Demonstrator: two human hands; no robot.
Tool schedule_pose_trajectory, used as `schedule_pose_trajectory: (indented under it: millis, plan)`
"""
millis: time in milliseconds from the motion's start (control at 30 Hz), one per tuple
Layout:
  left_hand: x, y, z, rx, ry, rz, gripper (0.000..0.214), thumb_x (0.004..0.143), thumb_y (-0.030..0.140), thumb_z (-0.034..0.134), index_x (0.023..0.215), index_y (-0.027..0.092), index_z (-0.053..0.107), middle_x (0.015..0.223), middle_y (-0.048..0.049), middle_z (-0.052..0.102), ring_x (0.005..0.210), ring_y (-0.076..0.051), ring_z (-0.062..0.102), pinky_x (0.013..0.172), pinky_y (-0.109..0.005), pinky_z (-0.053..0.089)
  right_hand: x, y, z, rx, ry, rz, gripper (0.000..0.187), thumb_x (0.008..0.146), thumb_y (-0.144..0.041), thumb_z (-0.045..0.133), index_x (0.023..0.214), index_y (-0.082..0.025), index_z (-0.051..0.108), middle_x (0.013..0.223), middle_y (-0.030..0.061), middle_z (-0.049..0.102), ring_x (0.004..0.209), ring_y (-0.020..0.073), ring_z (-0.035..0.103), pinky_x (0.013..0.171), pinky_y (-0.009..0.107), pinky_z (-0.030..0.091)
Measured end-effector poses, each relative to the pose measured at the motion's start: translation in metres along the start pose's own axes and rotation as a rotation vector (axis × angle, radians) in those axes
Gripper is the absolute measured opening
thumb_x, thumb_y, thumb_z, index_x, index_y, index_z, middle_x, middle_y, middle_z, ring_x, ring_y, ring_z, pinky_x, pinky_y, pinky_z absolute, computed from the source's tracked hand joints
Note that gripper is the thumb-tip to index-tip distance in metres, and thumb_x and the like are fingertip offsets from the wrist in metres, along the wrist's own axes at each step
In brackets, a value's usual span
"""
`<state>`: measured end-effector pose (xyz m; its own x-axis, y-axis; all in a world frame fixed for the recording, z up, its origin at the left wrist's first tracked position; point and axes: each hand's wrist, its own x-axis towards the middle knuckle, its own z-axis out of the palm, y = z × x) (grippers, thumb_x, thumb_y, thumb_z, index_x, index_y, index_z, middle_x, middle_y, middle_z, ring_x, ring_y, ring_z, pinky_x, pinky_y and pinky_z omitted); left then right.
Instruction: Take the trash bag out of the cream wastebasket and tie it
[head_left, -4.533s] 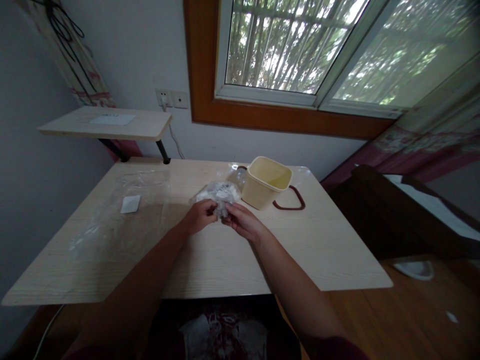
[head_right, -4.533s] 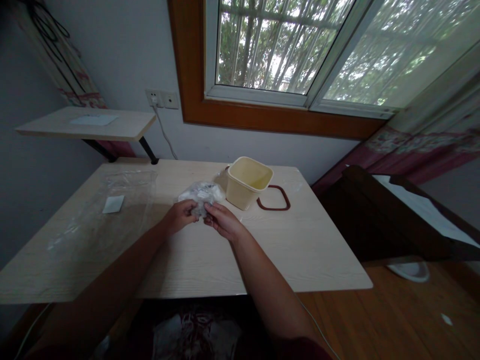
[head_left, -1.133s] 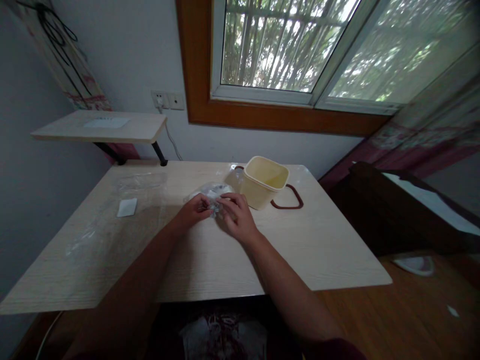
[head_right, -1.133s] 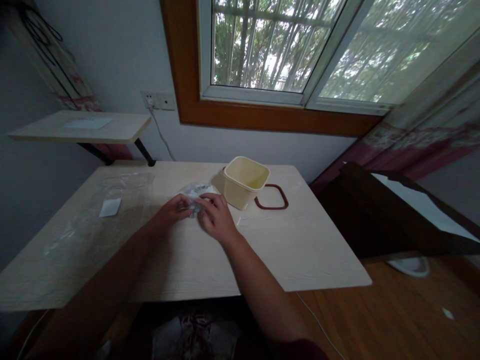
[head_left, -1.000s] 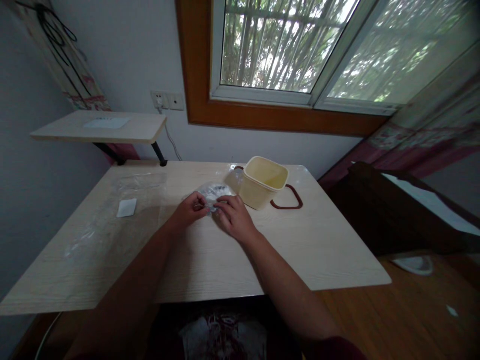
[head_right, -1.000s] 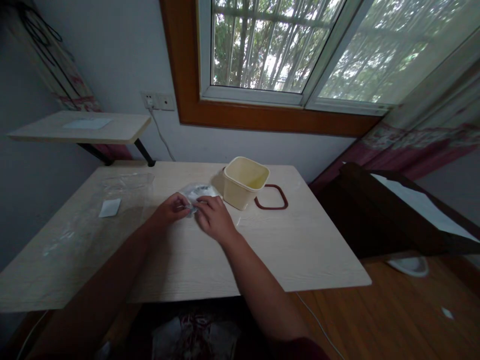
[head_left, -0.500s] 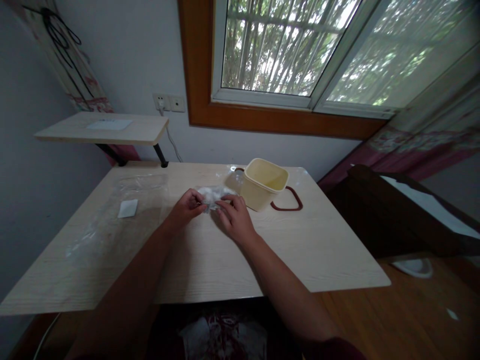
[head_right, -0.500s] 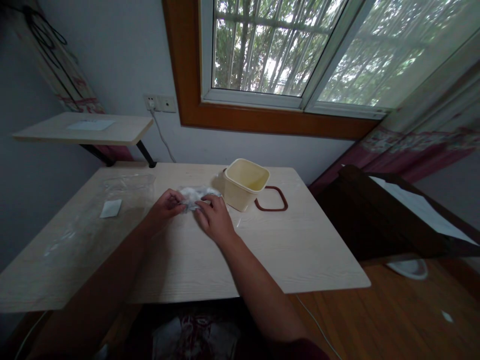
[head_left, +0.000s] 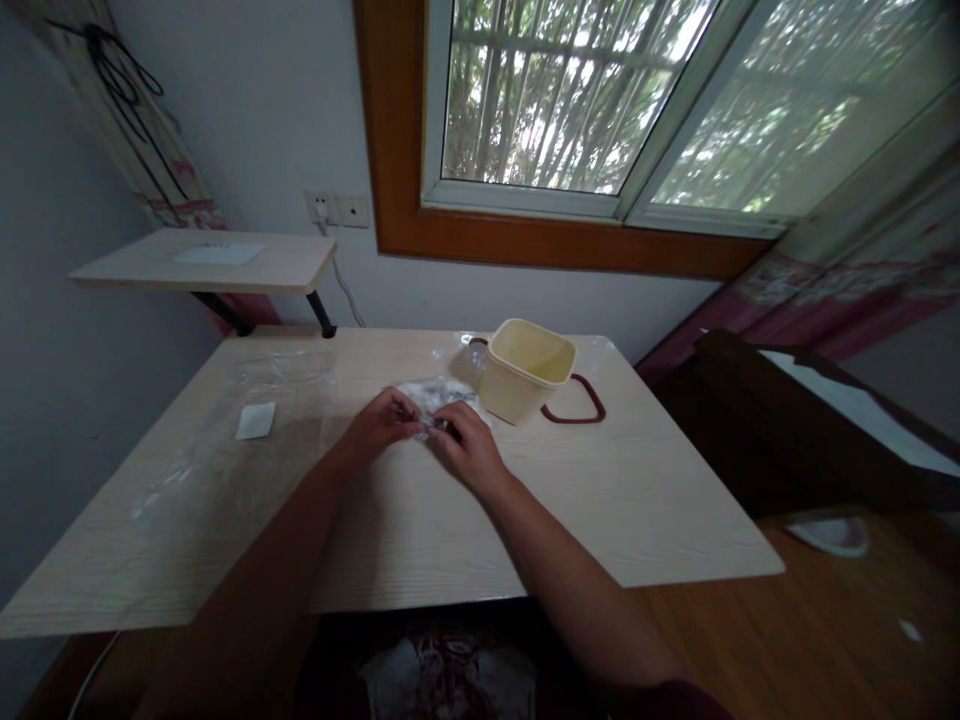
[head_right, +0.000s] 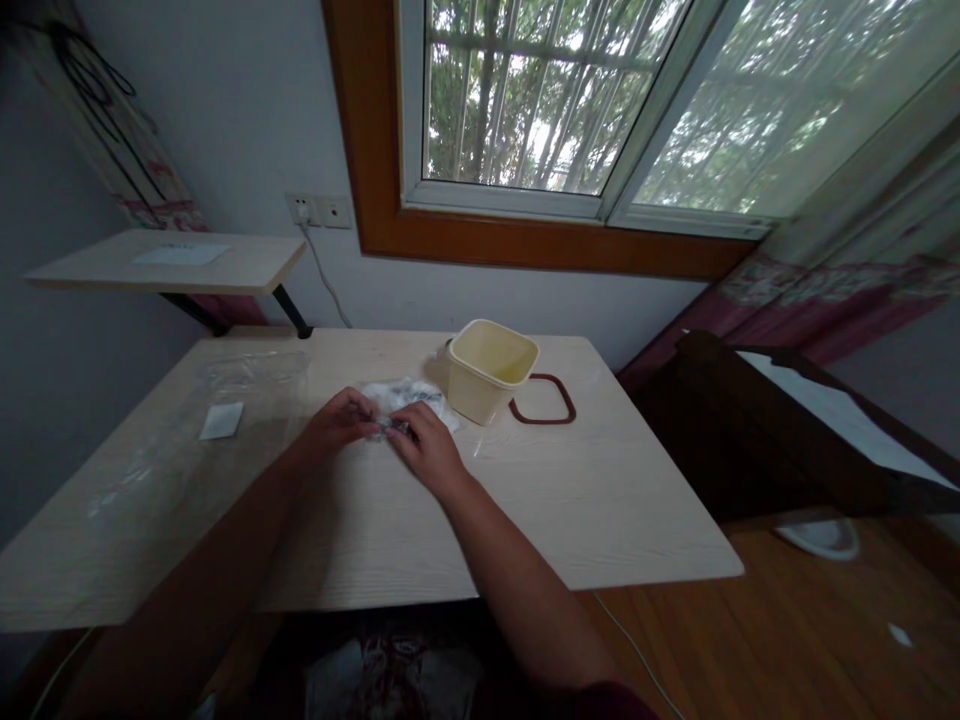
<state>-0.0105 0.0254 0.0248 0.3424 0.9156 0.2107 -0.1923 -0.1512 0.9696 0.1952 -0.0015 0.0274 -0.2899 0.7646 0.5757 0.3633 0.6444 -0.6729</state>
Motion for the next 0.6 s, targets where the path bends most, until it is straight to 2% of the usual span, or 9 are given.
schedule_pose_trajectory:
  millis: [233,367,600]
  plan:
    - [0.0026,-0.0018,0.0035,0.040,0.012,0.023,0.035,0.069,0.031,0.088,0.077,0.016,0.058,0.080,-0.0012,0.068,0.072,-0.011,0.061,0.066,-0.024,0.049,-0.0007,0.0036,-0.0009,0.028,-0.018,0.073,0.013,0.090,-0.036,0.068,0.096,-0.025,0.066,0.092,0.0036,0.067,0.081,0.0189,0.061,0.074,0.031,0.048]
    - [-0.0002,-0.0012,0.0019,0.098,0.000,-0.003,0.027,0.073,0.031,0.085,0.083,0.016,0.065,0.084,-0.0033,0.070,0.078,-0.014,0.065,0.073,-0.027,0.052,-0.0009,0.0038,-0.0007,-0.025,-0.005,0.076,0.011,0.084,-0.027,0.069,0.093,-0.025,0.064,0.087,0.0023,0.065,0.079,0.0187,0.059,0.071,0.030,0.047]
    - [-0.0018,-0.0069,0.0025,0.081,-0.074,0.012,0.032,0.070,0.028,0.087,0.094,0.017,0.068,0.097,-0.0056,0.070,0.091,-0.018,0.068,0.089,-0.034,0.055,-0.0011,0.0050,-0.0012,-0.111,0.062,0.118,0.010,0.079,-0.022,0.065,0.088,-0.023,0.061,0.084,0.0018,0.062,0.075,0.0181,0.057,0.070,0.030,0.045]
